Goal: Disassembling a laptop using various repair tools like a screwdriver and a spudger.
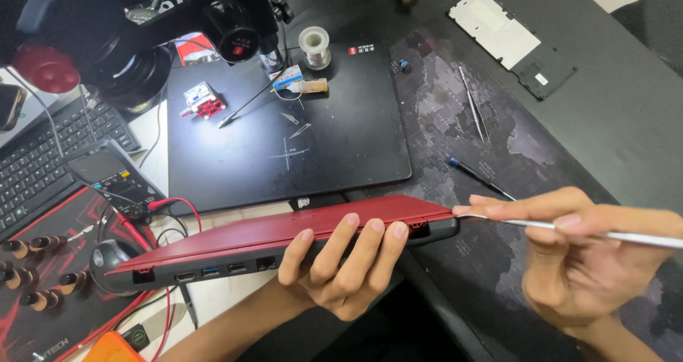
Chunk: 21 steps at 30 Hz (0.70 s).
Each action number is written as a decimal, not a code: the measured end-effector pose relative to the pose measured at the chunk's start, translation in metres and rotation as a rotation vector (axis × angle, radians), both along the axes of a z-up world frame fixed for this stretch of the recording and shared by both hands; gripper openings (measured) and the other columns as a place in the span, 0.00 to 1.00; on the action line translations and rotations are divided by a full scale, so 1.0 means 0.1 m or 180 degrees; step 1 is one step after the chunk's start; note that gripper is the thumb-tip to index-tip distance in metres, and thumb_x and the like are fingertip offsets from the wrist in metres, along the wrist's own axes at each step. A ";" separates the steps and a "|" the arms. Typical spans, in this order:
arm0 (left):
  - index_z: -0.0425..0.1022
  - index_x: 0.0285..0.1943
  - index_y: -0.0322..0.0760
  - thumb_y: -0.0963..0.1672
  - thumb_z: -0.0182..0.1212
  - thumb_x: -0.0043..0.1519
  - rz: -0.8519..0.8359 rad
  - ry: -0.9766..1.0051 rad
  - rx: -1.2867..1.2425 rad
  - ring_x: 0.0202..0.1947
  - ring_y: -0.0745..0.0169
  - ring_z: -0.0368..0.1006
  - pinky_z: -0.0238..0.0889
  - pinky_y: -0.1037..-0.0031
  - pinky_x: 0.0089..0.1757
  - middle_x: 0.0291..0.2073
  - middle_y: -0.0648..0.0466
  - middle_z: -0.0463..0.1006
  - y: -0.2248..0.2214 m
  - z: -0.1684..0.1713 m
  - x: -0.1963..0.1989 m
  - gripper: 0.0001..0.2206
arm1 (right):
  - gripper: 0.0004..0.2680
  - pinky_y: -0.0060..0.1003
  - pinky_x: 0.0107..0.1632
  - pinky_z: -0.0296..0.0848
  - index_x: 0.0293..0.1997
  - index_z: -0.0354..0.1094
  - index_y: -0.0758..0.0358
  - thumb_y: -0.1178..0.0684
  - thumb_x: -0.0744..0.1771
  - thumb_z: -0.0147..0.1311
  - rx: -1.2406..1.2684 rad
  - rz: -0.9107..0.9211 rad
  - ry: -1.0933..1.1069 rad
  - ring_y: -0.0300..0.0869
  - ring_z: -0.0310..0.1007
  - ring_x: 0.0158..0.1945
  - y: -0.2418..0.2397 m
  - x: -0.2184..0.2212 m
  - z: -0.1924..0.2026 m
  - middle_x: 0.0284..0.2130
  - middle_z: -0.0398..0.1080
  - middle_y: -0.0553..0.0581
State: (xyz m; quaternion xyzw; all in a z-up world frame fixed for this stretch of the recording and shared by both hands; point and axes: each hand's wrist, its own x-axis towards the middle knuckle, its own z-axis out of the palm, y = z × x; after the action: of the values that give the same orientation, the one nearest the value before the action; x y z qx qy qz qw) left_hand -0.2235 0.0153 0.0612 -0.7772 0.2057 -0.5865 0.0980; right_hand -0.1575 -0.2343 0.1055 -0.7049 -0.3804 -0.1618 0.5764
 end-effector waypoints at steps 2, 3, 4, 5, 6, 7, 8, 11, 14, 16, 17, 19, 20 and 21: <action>0.82 0.57 0.48 0.46 0.63 0.70 -0.0010 -0.0023 0.0051 0.49 0.69 0.76 0.52 0.62 0.61 0.49 0.63 0.79 0.00 0.01 0.00 0.09 | 0.10 0.53 0.51 0.81 0.55 0.45 0.63 0.66 0.72 0.43 0.0247 -0.0010 0.0484 0.50 0.82 0.39 0.00 0.04 0.03 0.36 0.72 0.65; 0.82 0.57 0.48 0.46 0.63 0.70 -0.0008 -0.0022 0.0048 0.49 0.69 0.76 0.52 0.62 0.61 0.49 0.63 0.79 0.01 0.01 0.00 0.09 | 0.10 0.53 0.51 0.81 0.55 0.45 0.63 0.66 0.72 0.43 0.0245 -0.0008 0.0485 0.50 0.82 0.39 0.02 0.07 0.08 0.36 0.72 0.65; 0.82 0.57 0.49 0.46 0.63 0.70 -0.0010 -0.0029 0.0050 0.49 0.69 0.76 0.52 0.62 0.61 0.49 0.63 0.79 0.01 0.00 0.00 0.09 | 0.09 0.53 0.50 0.83 0.53 0.46 0.64 0.65 0.71 0.43 0.0318 0.0010 0.0961 0.51 0.82 0.39 0.04 0.10 0.13 0.34 0.73 0.66; 0.82 0.57 0.49 0.47 0.63 0.70 -0.0015 -0.0032 0.0052 0.50 0.69 0.75 0.51 0.62 0.62 0.49 0.64 0.78 0.01 0.00 0.00 0.09 | 0.08 0.54 0.49 0.85 0.51 0.47 0.65 0.64 0.70 0.44 0.0390 0.0025 0.1443 0.52 0.82 0.39 0.06 0.13 0.18 0.32 0.73 0.67; 0.82 0.57 0.49 0.47 0.63 0.70 -0.0015 -0.0027 0.0051 0.50 0.69 0.75 0.51 0.62 0.62 0.49 0.64 0.78 0.00 0.00 -0.01 0.09 | 0.08 0.54 0.49 0.85 0.51 0.47 0.65 0.64 0.70 0.44 0.0388 0.0024 0.1449 0.52 0.82 0.39 0.07 0.13 0.19 0.32 0.73 0.67; 0.82 0.57 0.49 0.47 0.63 0.70 -0.0015 -0.0021 0.0032 0.50 0.69 0.76 0.51 0.62 0.62 0.49 0.64 0.78 0.00 -0.01 0.00 0.09 | 0.08 0.54 0.48 0.85 0.51 0.48 0.66 0.65 0.70 0.43 0.0284 0.0005 0.1579 0.53 0.82 0.37 0.08 0.13 0.19 0.31 0.73 0.69; 0.82 0.57 0.50 0.47 0.63 0.70 -0.0014 -0.0015 0.0012 0.50 0.69 0.76 0.51 0.61 0.63 0.49 0.64 0.78 0.01 0.00 0.01 0.09 | 0.07 0.54 0.47 0.84 0.51 0.48 0.67 0.65 0.70 0.43 0.0180 -0.0014 0.1708 0.54 0.81 0.36 0.10 0.14 0.20 0.31 0.73 0.71; 0.82 0.59 0.50 0.47 0.63 0.71 0.0003 0.0129 0.0023 0.51 0.68 0.76 0.49 0.61 0.64 0.50 0.63 0.77 0.03 0.00 0.02 0.09 | 0.08 0.47 0.51 0.82 0.54 0.47 0.66 0.64 0.73 0.44 0.0159 0.0061 0.0355 0.48 0.82 0.39 0.08 0.02 0.13 0.36 0.71 0.65; 0.82 0.59 0.49 0.46 0.63 0.71 -0.0022 0.0077 0.0016 0.51 0.68 0.76 0.49 0.61 0.64 0.51 0.63 0.77 0.03 0.00 0.01 0.09 | 0.06 0.53 0.52 0.80 0.50 0.50 0.67 0.66 0.71 0.44 -0.0326 -0.0018 -0.0215 0.58 0.80 0.45 0.06 0.01 0.14 0.36 0.69 0.70; 0.82 0.59 0.49 0.46 0.62 0.71 -0.0041 0.0070 0.0014 0.52 0.68 0.76 0.49 0.61 0.64 0.51 0.62 0.77 0.01 -0.01 -0.01 0.10 | 0.06 0.51 0.52 0.81 0.51 0.50 0.66 0.65 0.71 0.44 -0.0097 0.0147 0.0257 0.53 0.82 0.44 0.08 0.09 0.14 0.35 0.71 0.66; 0.82 0.58 0.48 0.46 0.62 0.70 -0.0076 0.0061 0.0017 0.52 0.67 0.76 0.49 0.60 0.64 0.51 0.62 0.78 0.01 -0.01 -0.02 0.10 | 0.07 0.49 0.53 0.82 0.52 0.50 0.65 0.63 0.72 0.45 0.0138 0.0295 0.0728 0.49 0.83 0.43 0.09 0.13 0.14 0.34 0.73 0.61; 0.81 0.59 0.48 0.46 0.62 0.70 -0.0080 0.0085 0.0006 0.52 0.67 0.76 0.49 0.60 0.64 0.52 0.61 0.77 0.01 -0.01 -0.02 0.10 | 0.05 0.50 0.56 0.82 0.52 0.52 0.66 0.63 0.73 0.45 0.0177 0.0434 0.1139 0.50 0.81 0.42 0.06 0.18 0.08 0.34 0.74 0.64; 0.81 0.61 0.47 0.45 0.62 0.71 -0.0077 0.0109 -0.0008 0.52 0.66 0.76 0.49 0.60 0.64 0.52 0.60 0.76 0.01 -0.01 -0.02 0.11 | 0.04 0.52 0.59 0.82 0.52 0.53 0.67 0.63 0.74 0.45 0.0214 0.0579 0.1551 0.52 0.80 0.41 0.05 0.21 0.04 0.34 0.74 0.67; 0.81 0.61 0.47 0.45 0.62 0.71 -0.0057 0.0107 -0.0011 0.52 0.66 0.76 0.49 0.60 0.64 0.52 0.60 0.76 0.02 -0.01 -0.01 0.11 | 0.04 0.52 0.59 0.82 0.52 0.53 0.67 0.63 0.74 0.45 0.0206 0.0599 0.1551 0.52 0.80 0.41 0.06 0.20 0.06 0.34 0.74 0.67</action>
State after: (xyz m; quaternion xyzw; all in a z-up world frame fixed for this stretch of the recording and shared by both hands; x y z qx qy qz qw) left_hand -0.2243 0.0171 0.0600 -0.7853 0.2133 -0.5745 0.0879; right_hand -0.1376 -0.2283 0.1116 -0.6658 -0.2888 0.0549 0.6857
